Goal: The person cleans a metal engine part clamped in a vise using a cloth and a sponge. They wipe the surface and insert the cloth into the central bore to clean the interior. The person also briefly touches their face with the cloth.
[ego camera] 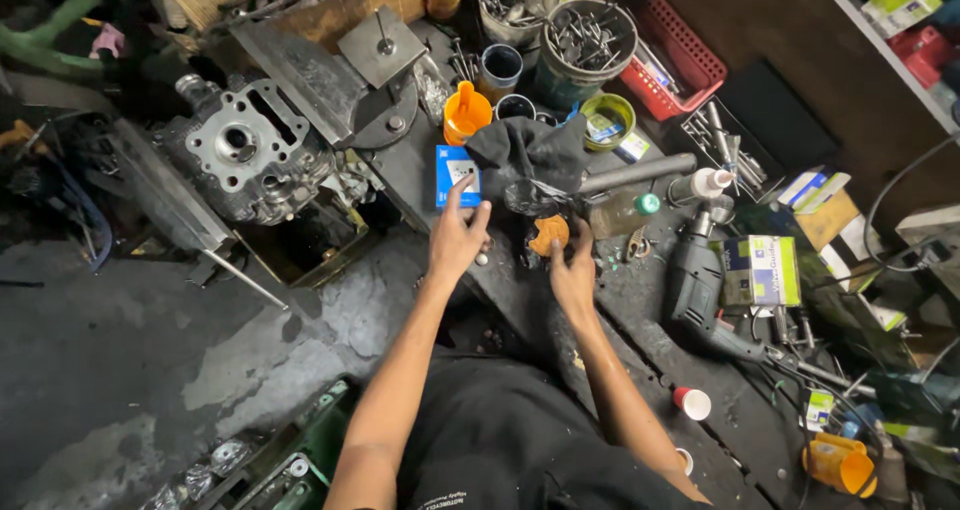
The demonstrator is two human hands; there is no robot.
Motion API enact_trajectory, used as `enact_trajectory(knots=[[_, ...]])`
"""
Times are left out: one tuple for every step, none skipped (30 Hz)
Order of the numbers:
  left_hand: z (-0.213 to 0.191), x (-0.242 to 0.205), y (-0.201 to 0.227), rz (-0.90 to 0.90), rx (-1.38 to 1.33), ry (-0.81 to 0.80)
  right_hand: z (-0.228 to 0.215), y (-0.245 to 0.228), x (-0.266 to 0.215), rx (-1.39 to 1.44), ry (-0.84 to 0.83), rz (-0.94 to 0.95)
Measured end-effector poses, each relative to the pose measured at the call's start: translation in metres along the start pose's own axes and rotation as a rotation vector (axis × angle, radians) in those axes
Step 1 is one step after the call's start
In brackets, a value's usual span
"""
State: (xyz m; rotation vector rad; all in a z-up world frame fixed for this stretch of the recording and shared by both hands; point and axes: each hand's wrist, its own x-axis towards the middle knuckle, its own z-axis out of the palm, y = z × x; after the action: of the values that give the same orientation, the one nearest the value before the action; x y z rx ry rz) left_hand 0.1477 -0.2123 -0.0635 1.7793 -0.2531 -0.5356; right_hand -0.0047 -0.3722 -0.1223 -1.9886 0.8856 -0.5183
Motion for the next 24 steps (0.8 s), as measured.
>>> enact_trajectory(knots=[[-0.004,-0.005,0.004,-0.004,0.026,0.009,0.000,0.004,-0.002,0.004,-0.008,0.005],[-0.007,-0.010,0.008,-0.008,0.053,0.017,0.000,0.008,-0.004,0.007,-0.015,0.011],[-0.009,-0.015,0.011,0.081,0.112,0.023,0.001,0.010,-0.005,0.067,-0.014,0.003],[-0.008,-0.019,0.013,0.170,0.172,0.029,-0.001,0.011,-0.006,0.127,-0.013,-0.006],[-0.007,-0.022,0.015,0.257,0.233,0.037,-0.002,0.012,-0.009,0.188,-0.016,-0.013],[-0.004,-0.024,0.017,0.316,0.275,0.016,-0.002,0.012,-0.010,0.199,-0.013,-0.019],[0.000,-0.025,0.019,0.372,0.318,-0.001,-0.002,0.011,-0.011,0.209,-0.014,-0.027],[0.006,-0.023,0.022,0.429,0.361,-0.020,-0.002,0.008,-0.012,0.220,-0.014,-0.034],[0.013,-0.020,0.025,0.390,0.401,-0.033,-0.004,0.007,-0.016,0.208,0.006,-0.032],[0.019,-0.015,0.027,0.351,0.441,-0.047,-0.006,0.004,-0.019,0.197,0.027,-0.031],[0.026,-0.010,0.029,0.314,0.480,-0.059,-0.009,0.002,-0.021,0.186,0.048,-0.032],[0.031,-0.009,0.029,0.253,0.557,-0.063,-0.013,0.000,-0.026,0.150,0.074,0.026],[0.034,-0.004,0.029,0.196,0.634,-0.065,-0.015,-0.004,-0.026,0.116,0.104,0.081],[0.036,-0.001,0.027,0.139,0.710,-0.067,-0.017,-0.008,-0.025,0.082,0.132,0.135],[0.037,-0.002,0.022,0.105,0.748,-0.099,-0.021,-0.009,-0.027,0.074,0.151,0.115],[0.036,-0.003,0.016,0.070,0.786,-0.131,-0.025,-0.009,-0.028,0.066,0.169,0.094],[0.033,-0.007,0.007,0.031,0.825,-0.165,-0.028,-0.008,-0.031,0.059,0.183,0.076],[0.031,-0.010,-0.001,-0.015,0.818,-0.155,-0.030,-0.006,-0.032,-0.017,0.176,0.004],[0.027,-0.012,-0.009,-0.060,0.812,-0.144,-0.032,-0.004,-0.032,-0.091,0.167,-0.068],[0.024,-0.018,-0.016,-0.105,0.805,-0.133,-0.032,-0.003,-0.032,-0.165,0.158,-0.142],[0.022,-0.024,-0.022,-0.107,0.814,-0.121,-0.034,0.000,-0.032,-0.194,0.158,-0.195],[0.020,-0.031,-0.027,-0.110,0.824,-0.109,-0.038,0.003,-0.037,-0.223,0.157,-0.248],[0.019,-0.035,-0.028,-0.106,0.828,-0.086,-0.041,0.005,-0.035,-0.250,0.158,-0.314],[0.018,-0.041,-0.028,-0.103,0.773,-0.040,-0.044,0.006,-0.034,-0.216,0.191,-0.358]])
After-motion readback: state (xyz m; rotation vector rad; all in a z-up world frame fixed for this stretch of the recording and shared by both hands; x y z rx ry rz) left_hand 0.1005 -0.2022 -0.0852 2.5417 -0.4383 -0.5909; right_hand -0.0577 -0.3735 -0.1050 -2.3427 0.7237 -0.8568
